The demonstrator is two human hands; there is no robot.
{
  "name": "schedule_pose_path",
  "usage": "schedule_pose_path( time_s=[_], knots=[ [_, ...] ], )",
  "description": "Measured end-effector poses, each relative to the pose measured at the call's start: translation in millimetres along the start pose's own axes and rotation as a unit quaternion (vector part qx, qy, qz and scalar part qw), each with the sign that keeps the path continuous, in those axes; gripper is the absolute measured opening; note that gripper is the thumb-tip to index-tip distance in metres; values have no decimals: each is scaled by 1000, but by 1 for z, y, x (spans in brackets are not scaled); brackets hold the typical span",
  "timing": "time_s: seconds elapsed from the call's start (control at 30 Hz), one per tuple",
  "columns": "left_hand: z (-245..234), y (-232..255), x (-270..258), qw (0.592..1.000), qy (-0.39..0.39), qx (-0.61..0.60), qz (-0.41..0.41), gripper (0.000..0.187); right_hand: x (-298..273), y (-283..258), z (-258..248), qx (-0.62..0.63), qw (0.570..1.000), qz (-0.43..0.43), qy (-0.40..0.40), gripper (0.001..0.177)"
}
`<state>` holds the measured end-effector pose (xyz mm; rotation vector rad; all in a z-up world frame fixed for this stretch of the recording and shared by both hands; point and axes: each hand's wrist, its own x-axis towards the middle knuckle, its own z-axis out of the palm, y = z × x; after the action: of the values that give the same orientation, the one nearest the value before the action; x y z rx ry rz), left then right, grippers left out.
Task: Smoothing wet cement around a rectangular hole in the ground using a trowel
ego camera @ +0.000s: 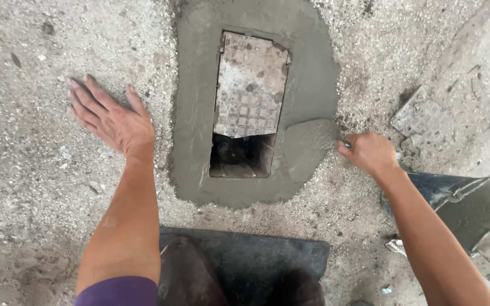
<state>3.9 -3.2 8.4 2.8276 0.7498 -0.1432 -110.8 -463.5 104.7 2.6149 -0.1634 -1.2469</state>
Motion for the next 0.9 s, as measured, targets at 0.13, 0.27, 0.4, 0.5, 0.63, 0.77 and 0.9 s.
schedule_pose_path(
  time_s=[0.13, 0.27, 0.4, 0.5, 0.63, 0.77, 0.9],
  knots=[
    [1, 0, 1, 1000, -1, 11, -3, 75, 11, 0, -18, 11, 1000, 13, -4, 48],
    [4, -1, 4, 998, -39, 39, -19, 74, 48, 28, 6, 0, 993, 11, 116, 53],
    [8, -1, 5, 998, -29, 45, -17, 74, 68, 41, 3, 105, 982, 52, 150, 50],
    [3, 0, 5, 998, -37, 44, -15, 74, 74, 40, 5, 161, 971, 84, 156, 48],
    [2, 2, 4, 997, -55, 43, -19, 74, 73, 27, 9, 197, 966, 92, 137, 47],
    [4, 1, 5, 997, -55, 58, -20, 73, 46, 7, 9, 227, 965, 92, 92, 47],
    [1, 2, 3, 996, -56, 64, -19, 72, 8, -19, 11, 243, 964, 101, 36, 51]
  ],
)
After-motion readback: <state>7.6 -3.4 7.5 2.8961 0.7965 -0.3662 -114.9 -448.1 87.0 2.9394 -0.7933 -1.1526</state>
